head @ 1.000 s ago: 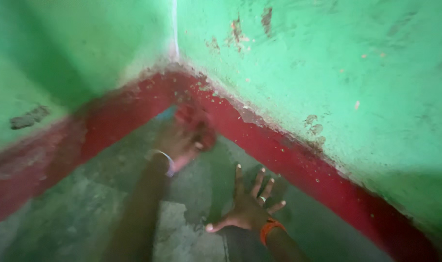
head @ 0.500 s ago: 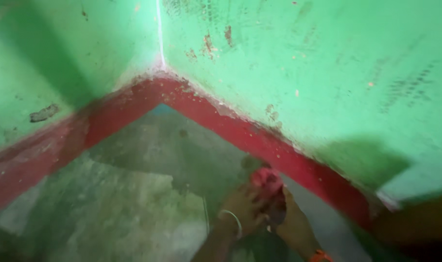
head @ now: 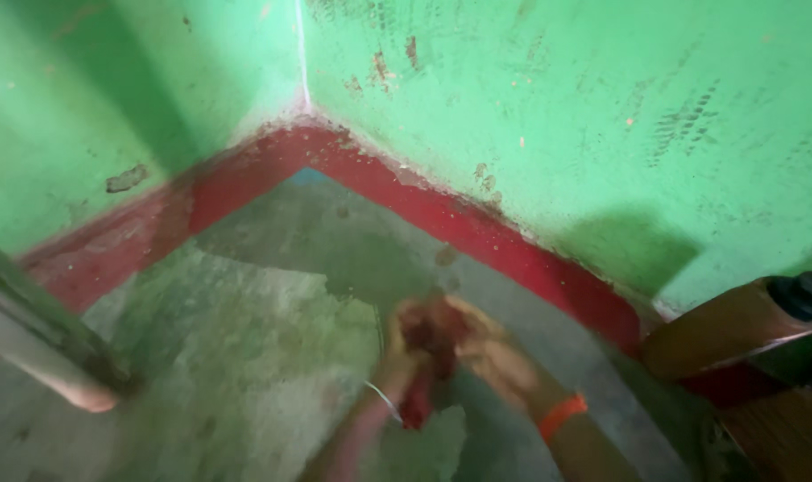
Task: The person cleans the floor by hand using a red cloth, wiping different sections of the concrete surface, moving around a small blue wooden platform, and wiping near a bicycle wheel.
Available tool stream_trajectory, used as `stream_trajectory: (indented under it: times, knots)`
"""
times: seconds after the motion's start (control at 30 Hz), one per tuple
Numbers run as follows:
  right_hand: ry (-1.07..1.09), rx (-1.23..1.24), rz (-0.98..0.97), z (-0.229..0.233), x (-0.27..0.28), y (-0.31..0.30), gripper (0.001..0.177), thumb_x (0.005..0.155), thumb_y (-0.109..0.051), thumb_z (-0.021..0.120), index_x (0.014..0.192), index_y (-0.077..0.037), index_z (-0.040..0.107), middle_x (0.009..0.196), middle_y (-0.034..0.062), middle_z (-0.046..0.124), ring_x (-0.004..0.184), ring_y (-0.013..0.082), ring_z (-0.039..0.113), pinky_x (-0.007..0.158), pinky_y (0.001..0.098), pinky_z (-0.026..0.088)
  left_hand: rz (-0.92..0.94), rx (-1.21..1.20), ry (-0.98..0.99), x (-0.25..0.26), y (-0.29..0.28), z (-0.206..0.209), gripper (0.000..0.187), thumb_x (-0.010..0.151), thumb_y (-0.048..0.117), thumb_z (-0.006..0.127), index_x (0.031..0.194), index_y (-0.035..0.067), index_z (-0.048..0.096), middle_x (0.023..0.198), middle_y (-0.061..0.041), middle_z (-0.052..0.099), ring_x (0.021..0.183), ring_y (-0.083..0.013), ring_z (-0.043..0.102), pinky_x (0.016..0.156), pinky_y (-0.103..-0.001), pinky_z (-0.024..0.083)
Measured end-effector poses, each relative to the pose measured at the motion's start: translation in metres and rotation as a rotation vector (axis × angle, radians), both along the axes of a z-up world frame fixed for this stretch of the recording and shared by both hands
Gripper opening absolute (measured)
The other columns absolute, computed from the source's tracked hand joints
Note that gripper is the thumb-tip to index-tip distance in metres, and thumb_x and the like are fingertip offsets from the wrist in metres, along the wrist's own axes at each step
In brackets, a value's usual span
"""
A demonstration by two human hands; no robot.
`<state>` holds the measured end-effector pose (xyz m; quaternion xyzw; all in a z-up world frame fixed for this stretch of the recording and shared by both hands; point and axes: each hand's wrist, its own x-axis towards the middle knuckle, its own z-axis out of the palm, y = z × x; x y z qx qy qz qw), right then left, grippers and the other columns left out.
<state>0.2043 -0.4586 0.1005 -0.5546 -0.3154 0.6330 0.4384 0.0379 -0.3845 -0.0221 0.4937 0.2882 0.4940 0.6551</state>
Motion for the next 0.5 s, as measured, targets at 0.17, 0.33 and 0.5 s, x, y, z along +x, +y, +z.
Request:
stream_trajectory:
  times: [0.17, 0.33, 0.5]
  knots:
    - [-0.33, 0.109, 0.161, 0.016, 0.002, 0.033, 0.068, 0.083, -0.008, 0.062, 0.148, -0.021, 0.051, 0.147, 0.0073, 0.056, 0.124, 0.019, 0.062, 0.101, 0.0364, 0.053, 0.046, 0.274, 0.69, -0.091, 0.043, 0.075, 0.052, 0.079, 0.01, 0.057, 0.131, 0.016, 0.054, 0.127, -0.013, 0.056, 0.12, -0.0344, 0.057, 0.103, -0.053, 0.045]
    - [-1.146, 0.334, 0.379, -0.065, 0.004, 0.016, 0.053, 0.086, -0.017, 0.069, 0.139, -0.016, 0.063, 0.145, 0.0115, 0.064, 0.133, 0.0293, 0.063, 0.113, 0.0382, 0.051, 0.078, 0.645, 1.367, -0.06, -0.017, 0.114, 0.043, 0.095, 0.032, 0.049, 0.138, 0.03, 0.053, 0.151, -0.004, 0.035, 0.142, -0.0319, 0.034, 0.118, -0.062, 0.021]
    - [-1.237, 0.22, 0.417, -0.063, -0.025, 0.018, 0.089, 0.079, -0.025, 0.082, 0.153, -0.01, 0.034, 0.158, 0.0204, 0.032, 0.145, 0.0388, 0.036, 0.115, 0.0447, 0.035, 0.268, 1.068, 1.378, -0.053, 0.032, 0.057, 0.06, 0.092, 0.044, 0.044, 0.151, 0.035, 0.043, 0.167, -0.002, 0.014, 0.151, -0.0325, 0.009, 0.108, -0.079, 0.007]
